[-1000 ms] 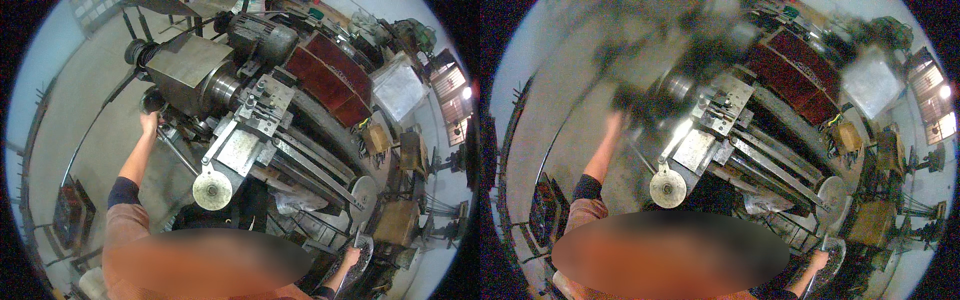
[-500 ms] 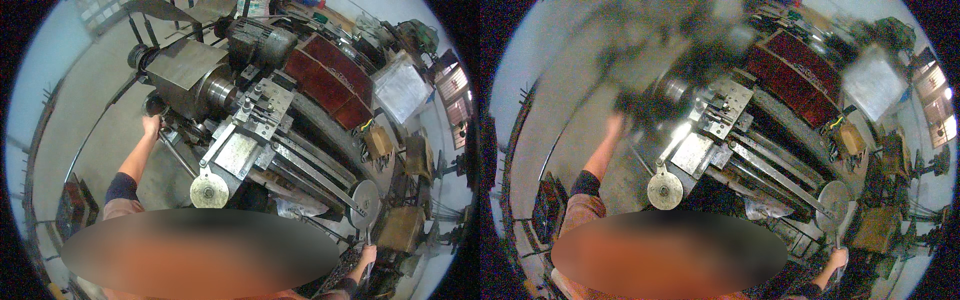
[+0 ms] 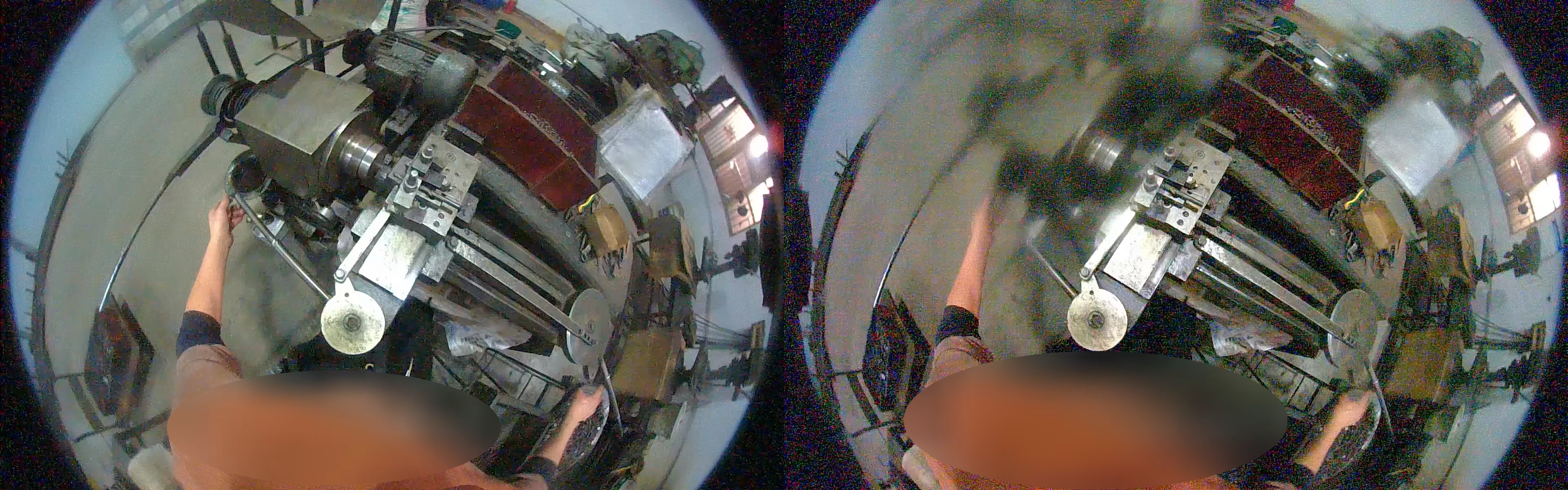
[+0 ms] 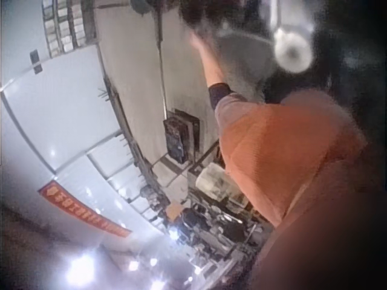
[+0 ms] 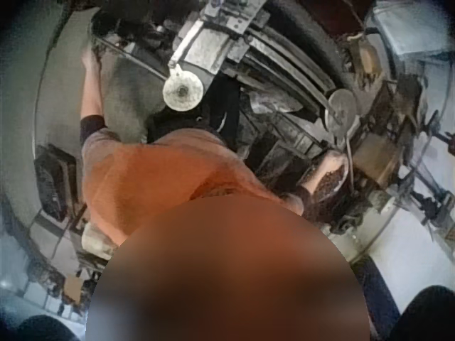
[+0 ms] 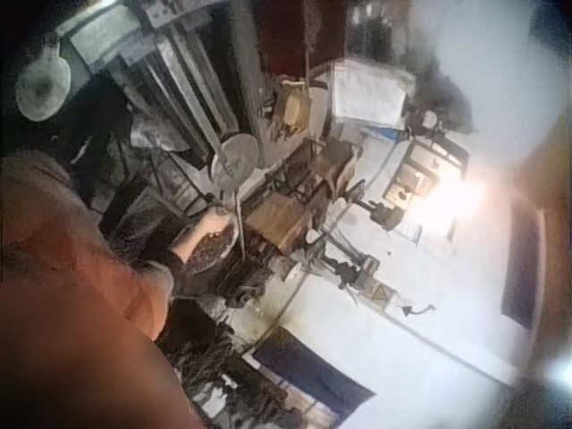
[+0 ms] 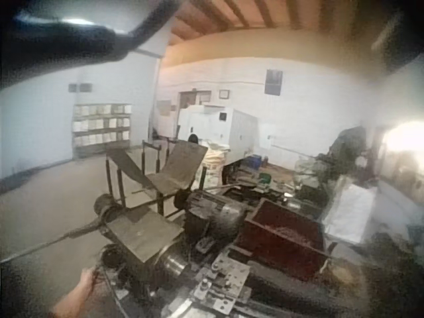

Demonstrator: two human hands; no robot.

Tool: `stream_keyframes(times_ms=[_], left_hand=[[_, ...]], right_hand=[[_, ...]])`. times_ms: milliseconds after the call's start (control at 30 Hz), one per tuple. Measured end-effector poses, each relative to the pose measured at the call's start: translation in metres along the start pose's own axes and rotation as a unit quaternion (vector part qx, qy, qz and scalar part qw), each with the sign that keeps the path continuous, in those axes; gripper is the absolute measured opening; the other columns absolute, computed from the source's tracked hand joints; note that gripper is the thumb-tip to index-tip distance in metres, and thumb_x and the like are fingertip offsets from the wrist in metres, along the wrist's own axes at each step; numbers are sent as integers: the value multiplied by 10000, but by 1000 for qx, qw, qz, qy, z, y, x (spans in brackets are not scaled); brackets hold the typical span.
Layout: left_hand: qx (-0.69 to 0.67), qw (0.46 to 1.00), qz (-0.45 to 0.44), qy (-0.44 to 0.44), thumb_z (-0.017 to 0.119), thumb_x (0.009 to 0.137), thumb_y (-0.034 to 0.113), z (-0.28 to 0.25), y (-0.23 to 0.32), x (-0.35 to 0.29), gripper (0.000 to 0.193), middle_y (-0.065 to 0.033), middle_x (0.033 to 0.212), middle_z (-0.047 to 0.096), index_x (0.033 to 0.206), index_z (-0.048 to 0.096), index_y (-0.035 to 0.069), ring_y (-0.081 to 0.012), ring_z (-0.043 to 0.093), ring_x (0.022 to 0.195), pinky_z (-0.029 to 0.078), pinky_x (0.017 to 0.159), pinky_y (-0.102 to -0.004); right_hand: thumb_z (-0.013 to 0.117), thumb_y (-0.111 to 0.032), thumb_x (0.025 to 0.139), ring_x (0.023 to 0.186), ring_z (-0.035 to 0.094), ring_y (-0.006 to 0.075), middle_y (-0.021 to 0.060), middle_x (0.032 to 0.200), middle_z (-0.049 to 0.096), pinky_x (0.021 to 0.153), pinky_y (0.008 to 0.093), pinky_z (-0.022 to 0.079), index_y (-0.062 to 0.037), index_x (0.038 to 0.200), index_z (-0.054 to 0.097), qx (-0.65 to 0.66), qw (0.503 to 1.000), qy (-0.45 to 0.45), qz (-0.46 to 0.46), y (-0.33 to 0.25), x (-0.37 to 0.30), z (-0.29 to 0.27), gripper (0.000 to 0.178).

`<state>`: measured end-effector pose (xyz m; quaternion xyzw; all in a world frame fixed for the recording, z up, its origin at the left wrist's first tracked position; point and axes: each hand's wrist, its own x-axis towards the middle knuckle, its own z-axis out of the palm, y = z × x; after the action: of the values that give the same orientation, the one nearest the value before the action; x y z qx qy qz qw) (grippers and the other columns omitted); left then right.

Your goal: The person operates a metal lathe, repeatedly loading small cylindrical metal pieces into the chuck, engaging the machine, and removing the processed parts. The person places the finished pieces into a nearby bin and continues the cycle with additional pieces.

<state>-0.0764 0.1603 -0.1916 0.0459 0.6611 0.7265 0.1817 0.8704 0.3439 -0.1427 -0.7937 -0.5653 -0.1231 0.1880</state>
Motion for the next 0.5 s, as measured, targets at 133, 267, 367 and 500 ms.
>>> stream_keyframes(times_ms=[133,267,367,500], left_hand=[[584,786,199,-47,596,718,315,-17,-32,15,344,-152,793,622,906,573,28,-323,610,782,473,687,-432],[700,631,232,-240,595,724,275,-6,-48,22,311,-184,844,622,955,595,67,-355,592,782,473,704,-425],[708,656,204,-162,604,742,307,13,-58,14,315,-170,866,628,952,613,72,-340,600,773,476,709,-414],[519,848,103,39,578,767,354,39,-93,-9,333,-164,791,634,826,641,32,-345,601,775,470,695,-405]], right_hand=[[654,-201,637,1070,509,343,206,1182,520,919,370,389,38,1166,497,74,988,-73,111,-37,-68,-8,601],[632,-161,565,984,560,331,222,1042,591,846,370,430,16,1052,588,173,979,-90,61,-79,-96,-33,520],[625,-147,532,845,595,343,221,886,626,791,381,449,32,915,639,206,971,-111,48,-105,-95,-43,423],[561,-112,591,734,628,231,177,746,637,698,313,475,42,828,644,178,979,-57,-77,-137,-90,-60,295]])
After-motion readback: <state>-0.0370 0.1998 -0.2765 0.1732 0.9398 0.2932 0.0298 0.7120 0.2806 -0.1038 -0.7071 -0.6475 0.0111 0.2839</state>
